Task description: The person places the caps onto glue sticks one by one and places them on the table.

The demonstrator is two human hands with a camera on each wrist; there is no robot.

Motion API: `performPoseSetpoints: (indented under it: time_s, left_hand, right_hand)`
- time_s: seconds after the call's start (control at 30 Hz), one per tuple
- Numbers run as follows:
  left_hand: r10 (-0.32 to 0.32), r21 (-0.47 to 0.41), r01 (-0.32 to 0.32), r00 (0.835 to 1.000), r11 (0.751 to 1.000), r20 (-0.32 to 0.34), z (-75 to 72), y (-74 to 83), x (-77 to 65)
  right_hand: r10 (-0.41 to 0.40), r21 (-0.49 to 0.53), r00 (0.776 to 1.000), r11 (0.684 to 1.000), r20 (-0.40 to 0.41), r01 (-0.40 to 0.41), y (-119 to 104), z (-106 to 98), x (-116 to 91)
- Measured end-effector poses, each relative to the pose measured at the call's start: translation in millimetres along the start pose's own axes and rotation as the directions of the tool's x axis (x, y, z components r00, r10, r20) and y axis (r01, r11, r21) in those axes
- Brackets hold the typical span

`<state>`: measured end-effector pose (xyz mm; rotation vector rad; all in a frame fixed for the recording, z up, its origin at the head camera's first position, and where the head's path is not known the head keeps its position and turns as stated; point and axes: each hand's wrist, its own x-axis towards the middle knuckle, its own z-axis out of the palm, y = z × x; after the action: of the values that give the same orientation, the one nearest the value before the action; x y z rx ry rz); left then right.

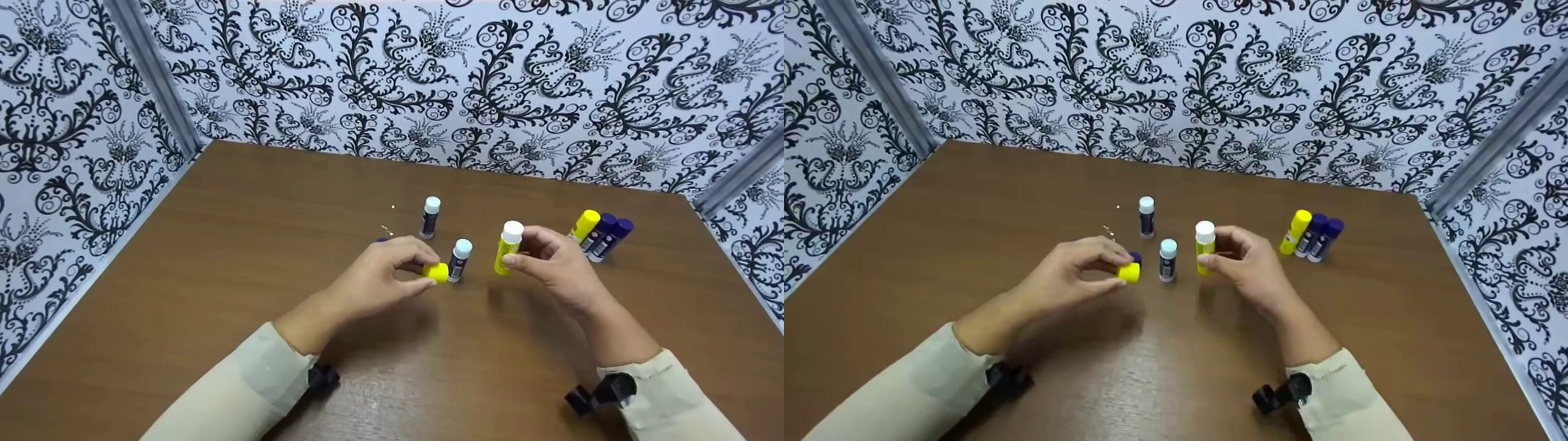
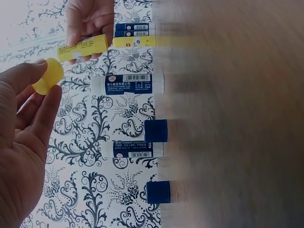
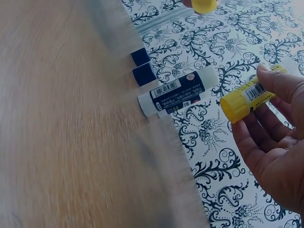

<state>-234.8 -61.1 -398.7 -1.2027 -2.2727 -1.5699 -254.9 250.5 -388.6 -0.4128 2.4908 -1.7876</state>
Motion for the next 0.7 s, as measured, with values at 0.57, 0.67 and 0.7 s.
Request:
performPoseSetpoints:
  time_s: [0.57, 0.67, 0.7]
  left_hand:
    - [-0.085, -0.115, 0.065, 0.98, 0.991, -0.18, 0.7, 8.6, -0.9]
    - [-0.071, -0.114, 0.051, 0.98, 0.992, -0.186, 0.9, 8.7, 0.2]
    - [-0.067, -0.113, 0.046, 0.98, 0.993, -0.188, 0.8, 8.8, 0.6]
  right_hand:
    - [-0.033, 0.011, 0.998, 0.999, 0.057, 0.032, -11, 13, -10]
    - [-0.027, 0.02, 0.998, 0.999, 0.062, 0.026, -12, 14, -11]
    - [-0.027, 0.023, 0.998, 0.999, 0.064, 0.025, -13, 14, -11]
